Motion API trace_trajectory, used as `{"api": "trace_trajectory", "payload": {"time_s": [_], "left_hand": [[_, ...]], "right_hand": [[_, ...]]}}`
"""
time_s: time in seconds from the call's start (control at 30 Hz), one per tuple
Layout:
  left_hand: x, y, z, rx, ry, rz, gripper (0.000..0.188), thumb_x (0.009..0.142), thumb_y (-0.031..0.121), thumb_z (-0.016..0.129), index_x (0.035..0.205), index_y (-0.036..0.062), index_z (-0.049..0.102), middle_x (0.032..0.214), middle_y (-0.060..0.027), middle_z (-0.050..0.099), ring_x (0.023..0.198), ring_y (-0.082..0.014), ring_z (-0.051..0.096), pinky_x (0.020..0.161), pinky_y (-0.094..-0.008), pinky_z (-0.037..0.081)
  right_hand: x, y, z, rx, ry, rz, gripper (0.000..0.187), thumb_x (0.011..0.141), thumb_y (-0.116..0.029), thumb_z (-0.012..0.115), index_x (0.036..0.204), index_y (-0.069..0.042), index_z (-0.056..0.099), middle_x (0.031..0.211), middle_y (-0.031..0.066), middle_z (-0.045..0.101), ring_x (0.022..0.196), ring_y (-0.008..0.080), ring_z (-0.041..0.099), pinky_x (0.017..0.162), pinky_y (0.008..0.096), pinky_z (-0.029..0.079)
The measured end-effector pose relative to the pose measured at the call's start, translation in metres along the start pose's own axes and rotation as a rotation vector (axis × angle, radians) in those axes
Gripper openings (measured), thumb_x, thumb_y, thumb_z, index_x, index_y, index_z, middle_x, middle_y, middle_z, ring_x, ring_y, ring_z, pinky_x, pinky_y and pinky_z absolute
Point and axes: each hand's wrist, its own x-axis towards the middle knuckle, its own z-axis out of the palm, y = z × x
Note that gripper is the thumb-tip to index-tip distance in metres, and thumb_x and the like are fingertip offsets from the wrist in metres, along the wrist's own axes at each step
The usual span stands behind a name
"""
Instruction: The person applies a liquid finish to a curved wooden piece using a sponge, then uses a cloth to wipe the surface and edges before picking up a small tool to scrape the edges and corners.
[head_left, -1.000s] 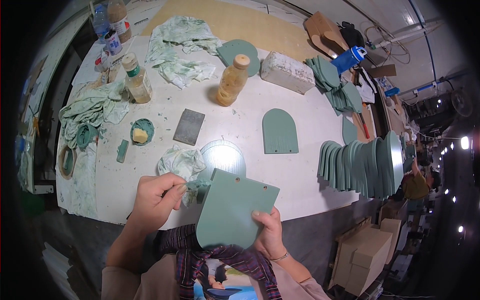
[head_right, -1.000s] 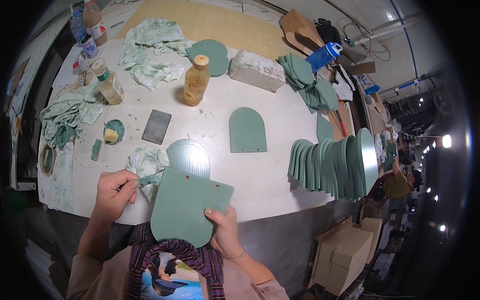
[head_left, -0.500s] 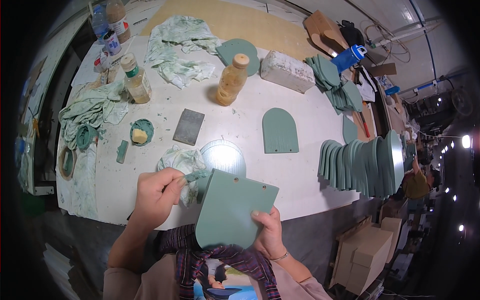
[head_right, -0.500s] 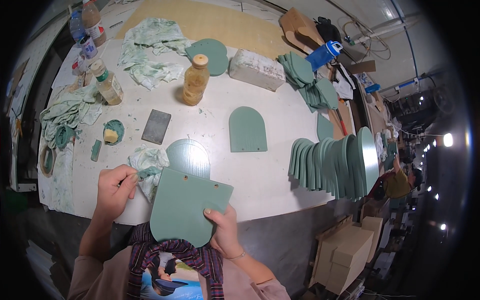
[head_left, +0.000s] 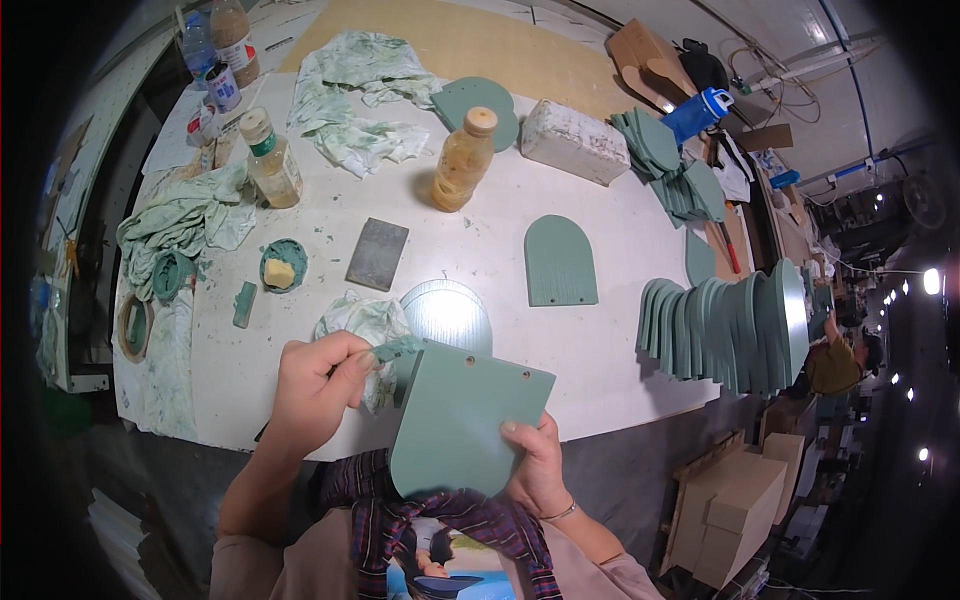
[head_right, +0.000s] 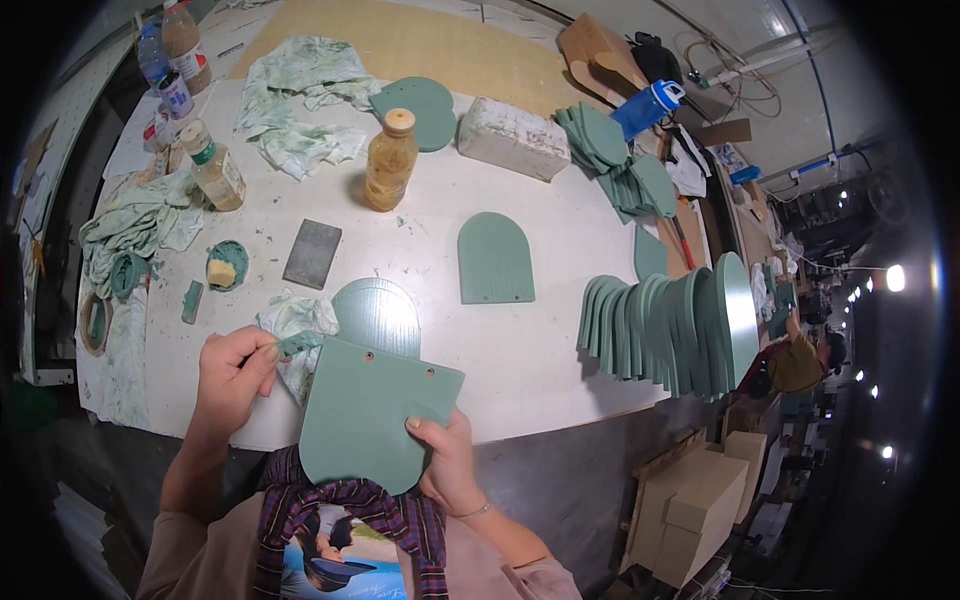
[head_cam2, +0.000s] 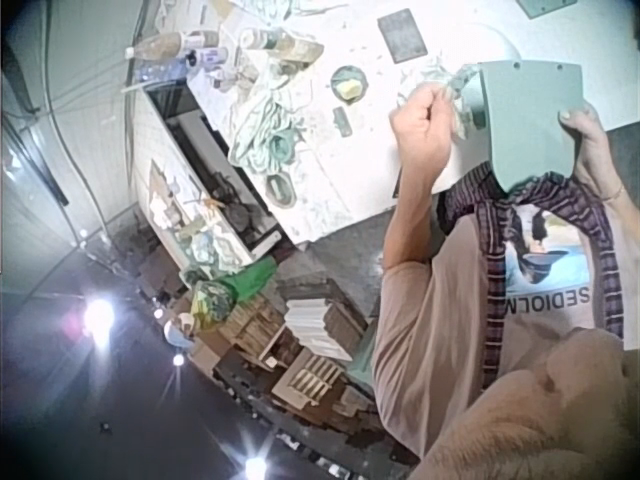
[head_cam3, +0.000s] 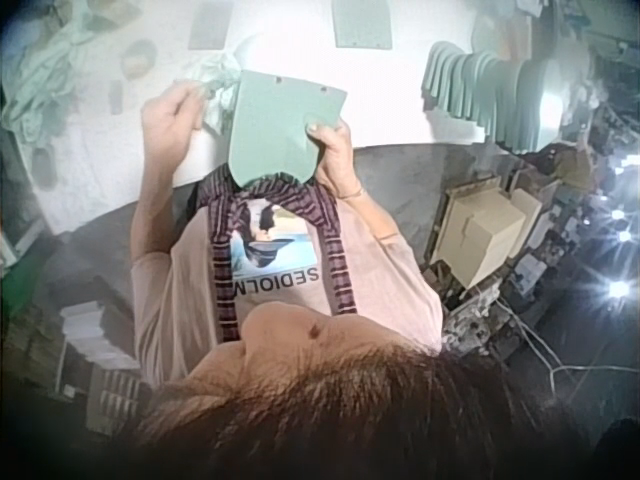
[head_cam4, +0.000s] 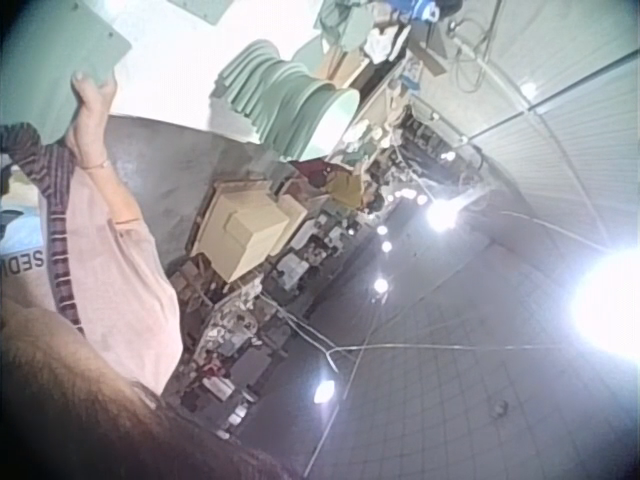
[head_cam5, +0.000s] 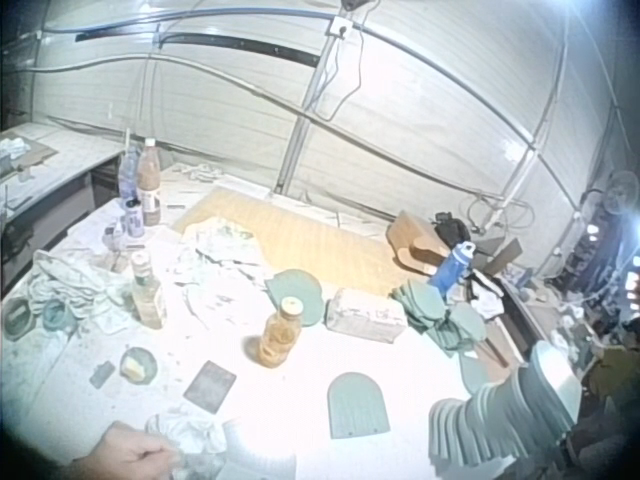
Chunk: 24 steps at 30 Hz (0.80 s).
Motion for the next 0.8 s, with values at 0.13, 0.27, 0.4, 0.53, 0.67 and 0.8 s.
{"api": "trace_trajectory", "payload": {"time_s": [0.13,0.27,0.4,0.53,0.67,0.8], "left_hand": [[-0.0012,0.0017,-0.0009,-0.011,0.000,-0.026,0.016,0.092,0.002,0.055,0.079,-0.0026,0.062,0.052,-0.0001,0.051,0.048,-0.0052,0.046,0.047,-0.0227,0.036],[-0.0011,-0.0035,-0.0005,-0.044,0.007,-0.049,0.017,0.092,0.003,0.055,0.079,-0.0025,0.062,0.052,0.0002,0.051,0.048,-0.0051,0.045,0.047,-0.0227,0.035],[-0.0013,-0.0014,-0.0012,-0.043,0.013,-0.015,0.017,0.092,0.004,0.055,0.078,-0.0021,0.062,0.052,0.0004,0.051,0.048,-0.0050,0.045,0.047,-0.0225,0.035],[-0.0012,-0.0044,-0.0002,-0.057,-0.025,-0.072,0.016,0.092,0.004,0.055,0.080,-0.0022,0.064,0.051,0.0003,0.051,0.047,-0.0048,0.044,0.047,-0.0225,0.035],[-0.0034,-0.0026,-0.0035,-0.087,-0.031,-0.094,0.016,0.092,0.005,0.055,0.081,-0.0027,0.065,0.051,0.0002,0.051,0.047,-0.0047,0.044,0.047,-0.0226,0.034],[-0.0039,-0.0032,-0.0018,-0.101,-0.080,-0.112,0.017,0.092,0.005,0.054,0.081,-0.0029,0.065,0.051,-0.0001,0.051,0.048,-0.0047,0.044,0.047,-0.0225,0.034]], "right_hand": [[0.0004,0.0015,-0.0015,0.010,-0.004,0.004,0.039,0.080,-0.002,0.058,0.117,0.007,0.055,0.107,0.0136,0.064,0.093,0.0201,0.064,0.086,0.0330,0.053],[0.0001,0.0022,-0.0007,0.002,-0.005,0.017,0.039,0.079,-0.002,0.058,0.117,0.007,0.055,0.108,0.0136,0.063,0.094,0.0202,0.064,0.086,0.0332,0.053],[0.0012,0.0022,-0.0029,0.020,-0.020,0.025,0.039,0.080,-0.002,0.057,0.118,0.007,0.054,0.109,0.0137,0.063,0.096,0.0203,0.064,0.087,0.0332,0.052],[0.0012,0.0025,-0.0026,0.026,-0.027,0.029,0.040,0.080,-0.002,0.057,0.118,0.007,0.054,0.109,0.0137,0.063,0.096,0.0205,0.064,0.088,0.0329,0.052],[0.0023,0.0034,-0.0037,0.026,-0.024,0.025,0.040,0.080,-0.003,0.057,0.118,0.007,0.054,0.110,0.0138,0.063,0.097,0.0207,0.063,0.088,0.0330,0.052],[0.0025,0.0040,-0.0030,0.018,-0.018,0.030,0.041,0.079,-0.004,0.057,0.118,0.008,0.054,0.110,0.0140,0.062,0.098,0.0210,0.063,0.089,0.0335,0.051]]}}
